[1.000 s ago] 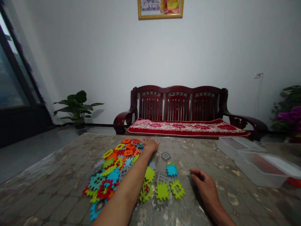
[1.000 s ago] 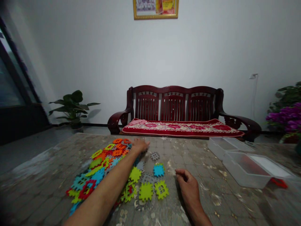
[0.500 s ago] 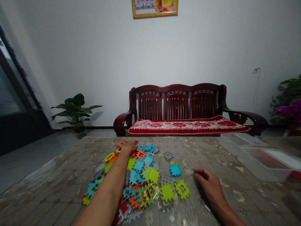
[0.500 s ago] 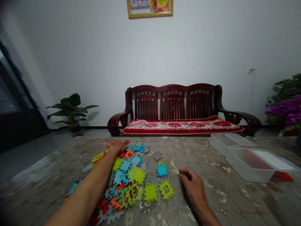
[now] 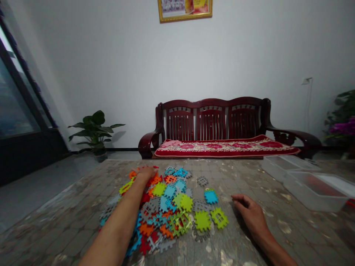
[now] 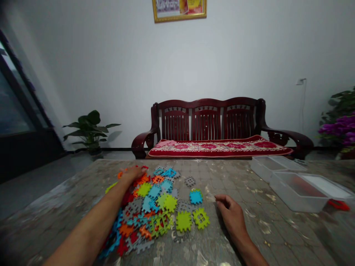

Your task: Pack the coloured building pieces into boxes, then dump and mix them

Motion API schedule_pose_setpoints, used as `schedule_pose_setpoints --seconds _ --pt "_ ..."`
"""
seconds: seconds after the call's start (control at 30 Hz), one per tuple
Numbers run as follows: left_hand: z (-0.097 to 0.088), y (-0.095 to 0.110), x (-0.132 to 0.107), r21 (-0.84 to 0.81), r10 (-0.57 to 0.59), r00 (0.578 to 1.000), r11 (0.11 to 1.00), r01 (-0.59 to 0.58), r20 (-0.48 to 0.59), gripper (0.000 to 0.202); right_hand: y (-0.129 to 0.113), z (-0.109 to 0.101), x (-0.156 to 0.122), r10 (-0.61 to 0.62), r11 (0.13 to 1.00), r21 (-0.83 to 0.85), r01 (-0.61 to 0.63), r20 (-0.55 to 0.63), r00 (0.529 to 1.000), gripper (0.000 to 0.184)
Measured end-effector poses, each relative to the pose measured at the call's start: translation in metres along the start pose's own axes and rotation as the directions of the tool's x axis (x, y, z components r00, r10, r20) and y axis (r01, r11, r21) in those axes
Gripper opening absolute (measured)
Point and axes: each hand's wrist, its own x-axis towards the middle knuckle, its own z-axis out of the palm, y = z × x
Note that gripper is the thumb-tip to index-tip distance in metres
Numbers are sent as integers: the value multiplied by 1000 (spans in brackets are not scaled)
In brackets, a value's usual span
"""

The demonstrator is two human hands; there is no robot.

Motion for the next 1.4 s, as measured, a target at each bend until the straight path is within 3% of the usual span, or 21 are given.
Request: schedule_pose_setpoints --seconds 0.07,0.13,0.3,0.43,0.57,0.87,1.4 --pt "-3 22 -1 10 21 999 1000 -22 38 57 -2 1 -1 3 1000 5 -3 -2 1000 35" --pt "-5 53 -3 -5 123 990 992 -123 70 60 -3 1 -2 10 1000 13 -10 2 1000 35" --pt "5 129 -14 -71 385 911 923 -379 150 67 -6 1 -4 25 1000 17 -26 17 1000 34" --pt "19 155 -24 -66 400 894 916 -396 200 76 -6 0 -3 22 1000 5 -22 15 1000 35" --pt "24 151 -27 -38 330 920 943 -329 210 76 -5 0 -2 22 1000 -7 -22 23 1000 35" --pt "18 122 -20 -17 224 951 974 -225 213 70 0 -1 -1 11 1000 -14 -10 24 1000 36" --pt "29 66 -2 -3 157 970 987 -159 183 70 -2 -1 -2 20 999 -34 -20 0 1000 36"
